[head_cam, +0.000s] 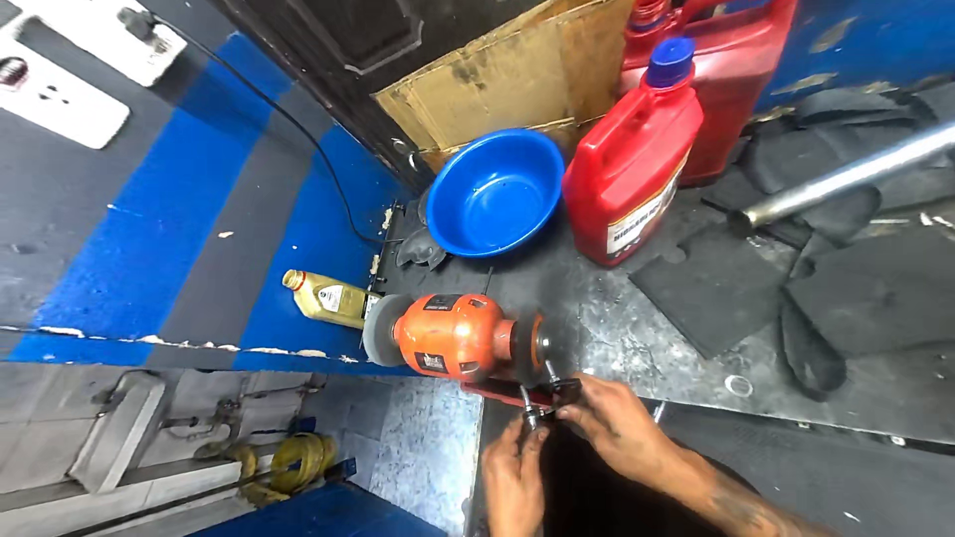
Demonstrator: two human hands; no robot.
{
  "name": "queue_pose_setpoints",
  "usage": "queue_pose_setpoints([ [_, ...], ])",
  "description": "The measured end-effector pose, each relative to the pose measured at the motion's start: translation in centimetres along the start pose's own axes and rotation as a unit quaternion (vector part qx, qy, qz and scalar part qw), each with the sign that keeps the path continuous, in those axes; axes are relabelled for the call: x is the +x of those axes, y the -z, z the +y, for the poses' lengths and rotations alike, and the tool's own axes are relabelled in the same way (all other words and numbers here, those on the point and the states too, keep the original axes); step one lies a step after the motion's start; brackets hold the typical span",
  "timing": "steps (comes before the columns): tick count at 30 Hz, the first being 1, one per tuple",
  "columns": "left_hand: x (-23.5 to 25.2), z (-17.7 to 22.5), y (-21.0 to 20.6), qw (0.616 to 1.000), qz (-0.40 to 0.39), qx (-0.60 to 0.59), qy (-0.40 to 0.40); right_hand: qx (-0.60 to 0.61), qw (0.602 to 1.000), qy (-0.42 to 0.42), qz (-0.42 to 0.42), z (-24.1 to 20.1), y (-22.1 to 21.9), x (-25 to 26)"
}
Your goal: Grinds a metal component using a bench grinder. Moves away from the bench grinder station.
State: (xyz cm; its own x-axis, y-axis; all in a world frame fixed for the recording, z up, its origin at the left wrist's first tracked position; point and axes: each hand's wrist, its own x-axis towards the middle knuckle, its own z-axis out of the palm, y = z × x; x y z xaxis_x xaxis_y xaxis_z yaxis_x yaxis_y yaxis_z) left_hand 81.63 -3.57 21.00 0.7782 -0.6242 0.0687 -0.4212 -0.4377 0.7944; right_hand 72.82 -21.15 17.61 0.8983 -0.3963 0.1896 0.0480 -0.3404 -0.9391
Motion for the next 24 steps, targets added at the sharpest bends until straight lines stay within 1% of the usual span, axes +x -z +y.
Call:
queue_pose_setpoints([
  [13,0.8,-0.5,-0.4,0.999,0.005,0.037,-0.016,-0.014,1.0,0.015,-0.01,0.5,0.7,1.3],
  [24,1.6,-0.4,-0.2,0.995,0.007,0.094,-0.035,-0.012,1.0,0.001,-0.022,0.7,0.9,2.0],
])
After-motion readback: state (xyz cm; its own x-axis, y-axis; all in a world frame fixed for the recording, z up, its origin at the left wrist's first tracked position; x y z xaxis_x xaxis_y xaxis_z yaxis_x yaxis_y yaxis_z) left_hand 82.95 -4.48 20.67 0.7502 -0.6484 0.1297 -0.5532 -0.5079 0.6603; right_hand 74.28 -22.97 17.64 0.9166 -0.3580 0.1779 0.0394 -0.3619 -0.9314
